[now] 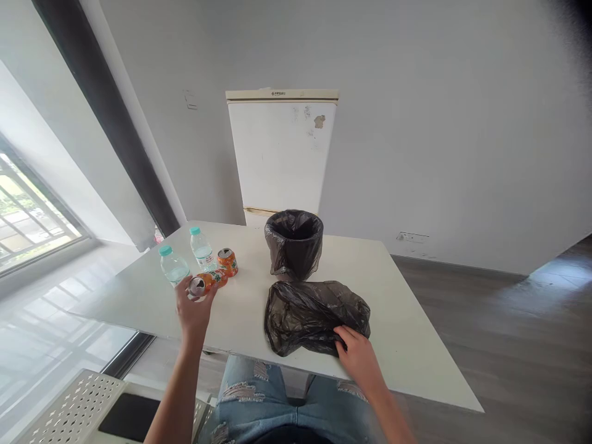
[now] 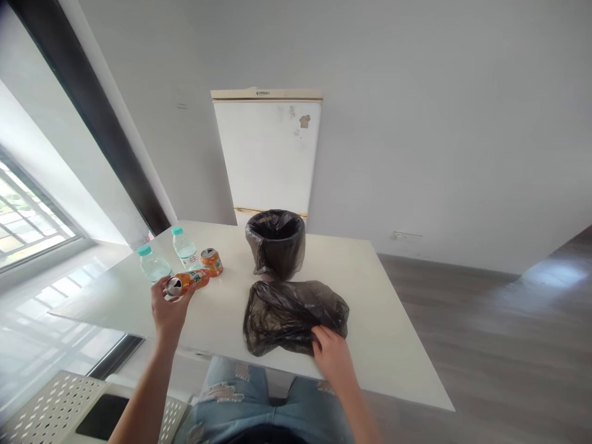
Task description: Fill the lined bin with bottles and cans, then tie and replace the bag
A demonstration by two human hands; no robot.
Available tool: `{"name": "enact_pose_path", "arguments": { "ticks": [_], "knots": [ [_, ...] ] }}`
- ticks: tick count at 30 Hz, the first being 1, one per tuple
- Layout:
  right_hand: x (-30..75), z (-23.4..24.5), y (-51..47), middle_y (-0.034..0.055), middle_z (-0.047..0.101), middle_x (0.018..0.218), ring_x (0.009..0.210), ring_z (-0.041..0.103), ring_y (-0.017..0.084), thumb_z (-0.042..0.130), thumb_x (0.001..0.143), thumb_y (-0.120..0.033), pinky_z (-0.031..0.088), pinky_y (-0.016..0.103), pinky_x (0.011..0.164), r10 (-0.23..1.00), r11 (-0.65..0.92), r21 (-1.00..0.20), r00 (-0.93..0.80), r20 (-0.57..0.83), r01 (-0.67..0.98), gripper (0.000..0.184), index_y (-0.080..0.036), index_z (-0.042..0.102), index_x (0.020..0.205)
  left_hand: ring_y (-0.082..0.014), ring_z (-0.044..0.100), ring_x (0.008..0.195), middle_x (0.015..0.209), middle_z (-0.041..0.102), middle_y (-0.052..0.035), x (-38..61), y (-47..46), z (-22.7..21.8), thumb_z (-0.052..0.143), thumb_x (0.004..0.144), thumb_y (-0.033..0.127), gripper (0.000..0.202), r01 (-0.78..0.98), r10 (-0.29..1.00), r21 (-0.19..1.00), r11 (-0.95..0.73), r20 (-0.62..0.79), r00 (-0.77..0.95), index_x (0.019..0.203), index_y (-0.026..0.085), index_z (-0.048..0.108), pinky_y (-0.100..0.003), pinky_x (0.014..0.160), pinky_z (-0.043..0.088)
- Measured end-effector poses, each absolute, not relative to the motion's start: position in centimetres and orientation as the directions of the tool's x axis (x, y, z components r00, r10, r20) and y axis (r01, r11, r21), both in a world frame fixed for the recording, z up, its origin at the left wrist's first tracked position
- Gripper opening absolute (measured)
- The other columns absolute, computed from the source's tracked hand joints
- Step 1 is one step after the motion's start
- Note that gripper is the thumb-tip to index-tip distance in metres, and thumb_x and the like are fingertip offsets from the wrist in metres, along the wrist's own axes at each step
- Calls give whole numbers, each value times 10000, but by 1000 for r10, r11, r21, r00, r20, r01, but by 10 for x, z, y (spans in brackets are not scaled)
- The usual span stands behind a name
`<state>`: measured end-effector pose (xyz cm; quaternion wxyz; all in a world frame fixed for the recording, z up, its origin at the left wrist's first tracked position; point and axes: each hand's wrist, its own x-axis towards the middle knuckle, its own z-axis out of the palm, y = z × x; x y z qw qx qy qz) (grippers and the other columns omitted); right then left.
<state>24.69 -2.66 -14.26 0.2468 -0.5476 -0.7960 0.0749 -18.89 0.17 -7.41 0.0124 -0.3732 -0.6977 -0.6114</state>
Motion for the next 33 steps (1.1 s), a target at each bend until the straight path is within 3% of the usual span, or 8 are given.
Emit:
{"name": "enact_pose_path", "arguments": {
  "ticks": [3, 6, 13, 17, 23, 27, 30, 33],
  "knots": [
    [247, -143, -26, 103, 786, 1053, 920, 758, 262, 453, 903, -130, 595, 372, 790, 906, 393, -390, -277, 320, 833, 340, -192, 755, 1047, -325, 609, 1157, 1241, 676, -103, -199, 8, -76, 827, 722, 478, 613, 676, 540, 731, 92, 533, -651, 1257, 246, 638, -522, 1031, 477],
    [247, -143, -27, 93, 785, 1040, 910, 757, 256, 453, 904, -128, 590, 367, 792, 906, 395, -392, -279, 320, 831, 334, -199, 751, 1036, -340, 572, 1236, 1274, 655, -125, -204, 16, -81, 768, 775, 485, 552, 746, 576, 645, 166, 550, -604, 1250, 237, 638, -533, 1146, 357],
    [246, -140, -28, 88, 789, 1014, 894, 757, 254, 465, 892, -113, 589, 363, 784, 907, 390, -412, -267, 325, 823, 340, -210, 762, 1026, -371, 525, 1316, 1324, 616, -155, -209, 27, -87, 780, 764, 460, 672, 671, 553, 706, 225, 475, -685, 1339, 205, 544, -537, 1150, 328],
    [245, -139, -28, 96, 789, 1024, 907, 761, 261, 465, 880, -105, 602, 377, 806, 908, 389, -416, -265, 325, 822, 349, -198, 767, 1031, -386, 571, 1253, 1289, 627, -168, -213, 24, -92, 843, 702, 427, 735, 625, 554, 748, 223, 431, -713, 1330, 211, 529, -555, 1115, 366],
    [247, -140, -28, 110, 790, 1080, 952, 765, 265, 462, 908, -131, 620, 383, 834, 893, 413, -427, -267, 361, 805, 360, -197, 772, 1078, -349, 604, 1073, 1044, 632, -77, -206, 15, -102, 901, 619, 380, 698, 571, 553, 795, 205, 387, -738, 1206, 212, 562, -466, 918, 471],
    [249, -142, -27, 115, 785, 1090, 997, 757, 268, 469, 917, -129, 616, 397, 897, 868, 450, -400, -286, 407, 798, 343, -195, 768, 1070, -313, 602, 997, 961, 594, -32, -201, 14, -100, 928, 593, 360, 674, 578, 578, 800, 161, 398, -712, 1146, 195, 578, -432, 891, 467],
    [248, -144, -27, 111, 777, 1066, 971, 753, 268, 489, 915, -133, 620, 399, 878, 852, 471, -387, -295, 433, 793, 314, -206, 765, 1044, -334, 596, 1060, 1118, 604, -80, -197, 12, -94, 942, 574, 398, 851, 566, 565, 807, 170, 390, -727, 1292, 189, 536, -500, 1003, 451],
    [245, -144, -28, 116, 762, 1068, 945, 747, 267, 486, 923, -140, 622, 403, 851, 843, 479, -376, -297, 448, 793, 300, -205, 757, 1035, -346, 557, 1181, 1352, 527, -160, -181, 5, -87, 901, 654, 488, 990, 634, 444, 761, 139, 525, -726, 1461, 184, 416, -542, 1129, 374]
  ]
}}
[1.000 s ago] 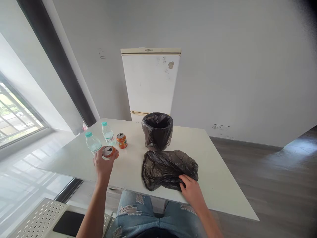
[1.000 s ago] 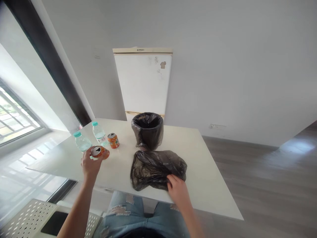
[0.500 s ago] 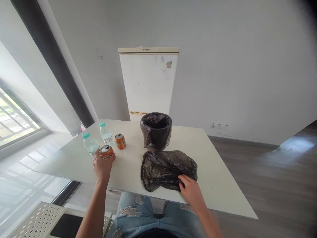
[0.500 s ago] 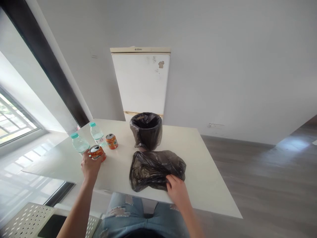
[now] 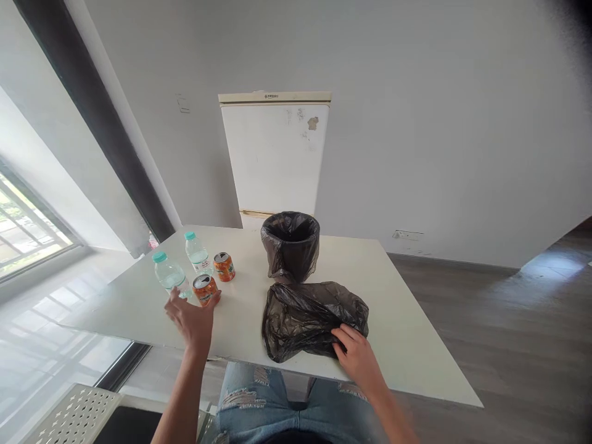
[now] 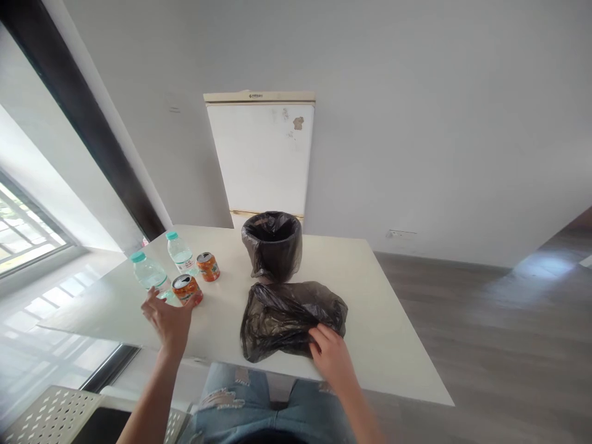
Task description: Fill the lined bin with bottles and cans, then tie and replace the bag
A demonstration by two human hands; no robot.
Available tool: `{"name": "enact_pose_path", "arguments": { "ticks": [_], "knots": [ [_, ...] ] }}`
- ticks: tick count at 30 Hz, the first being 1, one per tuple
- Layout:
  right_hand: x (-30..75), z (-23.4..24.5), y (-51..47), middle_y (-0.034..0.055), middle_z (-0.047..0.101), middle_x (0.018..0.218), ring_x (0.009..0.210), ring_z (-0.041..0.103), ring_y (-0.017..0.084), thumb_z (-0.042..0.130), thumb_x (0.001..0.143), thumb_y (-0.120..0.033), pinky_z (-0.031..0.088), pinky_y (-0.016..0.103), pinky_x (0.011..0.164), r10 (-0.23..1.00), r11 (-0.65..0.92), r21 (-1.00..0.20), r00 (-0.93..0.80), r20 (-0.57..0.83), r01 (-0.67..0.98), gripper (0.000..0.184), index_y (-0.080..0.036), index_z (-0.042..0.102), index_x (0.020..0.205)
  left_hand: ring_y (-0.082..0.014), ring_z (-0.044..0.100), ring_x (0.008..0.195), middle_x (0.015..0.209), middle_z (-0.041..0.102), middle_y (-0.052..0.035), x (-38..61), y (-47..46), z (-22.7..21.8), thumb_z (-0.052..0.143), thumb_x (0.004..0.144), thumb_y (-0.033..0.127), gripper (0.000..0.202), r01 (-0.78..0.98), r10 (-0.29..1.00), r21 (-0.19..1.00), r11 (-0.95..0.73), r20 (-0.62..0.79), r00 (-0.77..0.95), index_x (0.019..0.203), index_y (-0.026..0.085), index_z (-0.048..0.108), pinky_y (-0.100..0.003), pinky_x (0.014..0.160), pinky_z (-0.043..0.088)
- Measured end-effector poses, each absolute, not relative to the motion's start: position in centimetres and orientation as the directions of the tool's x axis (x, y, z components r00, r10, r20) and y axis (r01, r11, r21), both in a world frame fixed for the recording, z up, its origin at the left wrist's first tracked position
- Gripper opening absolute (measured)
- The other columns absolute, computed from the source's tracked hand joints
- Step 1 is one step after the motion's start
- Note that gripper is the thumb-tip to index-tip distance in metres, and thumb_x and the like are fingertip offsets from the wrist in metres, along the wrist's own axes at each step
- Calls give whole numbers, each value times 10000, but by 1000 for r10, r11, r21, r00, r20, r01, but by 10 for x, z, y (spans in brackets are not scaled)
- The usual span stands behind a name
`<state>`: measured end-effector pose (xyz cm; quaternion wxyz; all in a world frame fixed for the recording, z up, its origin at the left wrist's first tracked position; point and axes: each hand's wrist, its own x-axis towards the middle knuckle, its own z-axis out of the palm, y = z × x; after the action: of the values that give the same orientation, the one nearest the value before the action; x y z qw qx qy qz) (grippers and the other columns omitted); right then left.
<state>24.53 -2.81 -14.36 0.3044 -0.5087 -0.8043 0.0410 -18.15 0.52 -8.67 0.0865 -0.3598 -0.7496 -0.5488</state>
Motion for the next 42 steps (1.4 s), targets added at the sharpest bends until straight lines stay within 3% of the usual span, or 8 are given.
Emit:
{"name": "enact_pose_path", "arguments": {
  "ticks": [5, 12, 18, 22, 25, 32, 38, 42],
  "knots": [
    [246, -142, -30, 118, 744, 1075, 1021, 713, 287, 500, 910, -134, 592, 447, 930, 817, 529, -350, -354, 455, 773, 302, -210, 743, 1072, -270, 632, 974, 1136, 654, -102, -115, -11, -89, 586, 982, 472, 338, 724, 725, 672, -152, 574, -380, 1215, 227, 600, -451, 997, 473],
    [236, -121, -53, 145, 750, 1109, 1054, 686, 320, 580, 892, -169, 539, 534, 1000, 781, 605, -305, -475, 406, 735, 376, -185, 730, 1237, -296, 679, 1022, 1118, 700, -106, -60, -9, -122, 629, 927, 294, 267, 762, 943, 639, -103, 307, -130, 1184, 220, 626, -426, 906, 508],
    [217, -73, -105, 79, 672, 1424, 1285, 628, 269, 617, 996, -331, 489, 409, 1134, 627, 762, -431, -715, 309, 483, 722, -296, 327, 1657, -273, 658, 1012, 1061, 664, -81, -67, -4, -132, 562, 964, 293, 137, 761, 950, 625, -170, 308, -40, 1058, 233, 641, -416, 923, 511],
    [231, -79, -103, 97, 754, 1180, 1071, 703, 268, 490, 1034, -278, 574, 418, 953, 790, 589, -607, -220, 573, 533, 341, -299, 668, 1323, -286, 626, 1115, 1161, 631, -92, -69, -6, -135, 616, 926, 277, 219, 755, 935, 618, -220, 354, -17, 1137, 238, 658, -443, 1008, 496],
    [251, -101, -72, 166, 727, 1196, 928, 702, 265, 477, 1024, -433, 589, 367, 739, 824, 159, -819, 383, 417, 551, 362, -221, 660, 1253, -291, 631, 1089, 1139, 644, -88, -69, -7, -135, 612, 902, 232, 229, 746, 935, 631, -214, 354, -31, 1121, 247, 676, -446, 993, 499],
    [261, -114, -31, 66, 740, 834, 830, 701, 274, 649, 867, -557, 548, 352, 733, 997, -31, -936, 81, -3, 350, 340, -223, 683, 814, -249, 679, 895, 941, 717, -47, -72, -4, -129, 482, 961, 246, 181, 611, 933, 771, -183, 332, -140, 971, 254, 662, -372, 839, 513],
    [249, -106, -36, 54, 727, 1014, 909, 692, 240, 644, 887, -633, 557, 287, 709, 926, -63, -994, 366, -93, -92, 409, -234, 617, 970, -320, 621, 1140, 1119, 670, -132, -63, -20, -94, 434, 1014, 317, 216, 613, 781, 788, -62, 421, -462, 1079, 233, 622, -486, 1001, 463],
    [238, -97, -33, 21, 693, 950, 841, 660, 202, 603, 931, -608, 547, 279, 717, 872, 91, -987, 490, 14, -134, 372, -240, 587, 988, -316, 678, 995, 1022, 710, -121, -2, -49, -72, 575, 986, 387, 170, 562, 942, 795, -229, 326, -77, 1070, 276, 673, -478, 926, 509]
  ]
}}
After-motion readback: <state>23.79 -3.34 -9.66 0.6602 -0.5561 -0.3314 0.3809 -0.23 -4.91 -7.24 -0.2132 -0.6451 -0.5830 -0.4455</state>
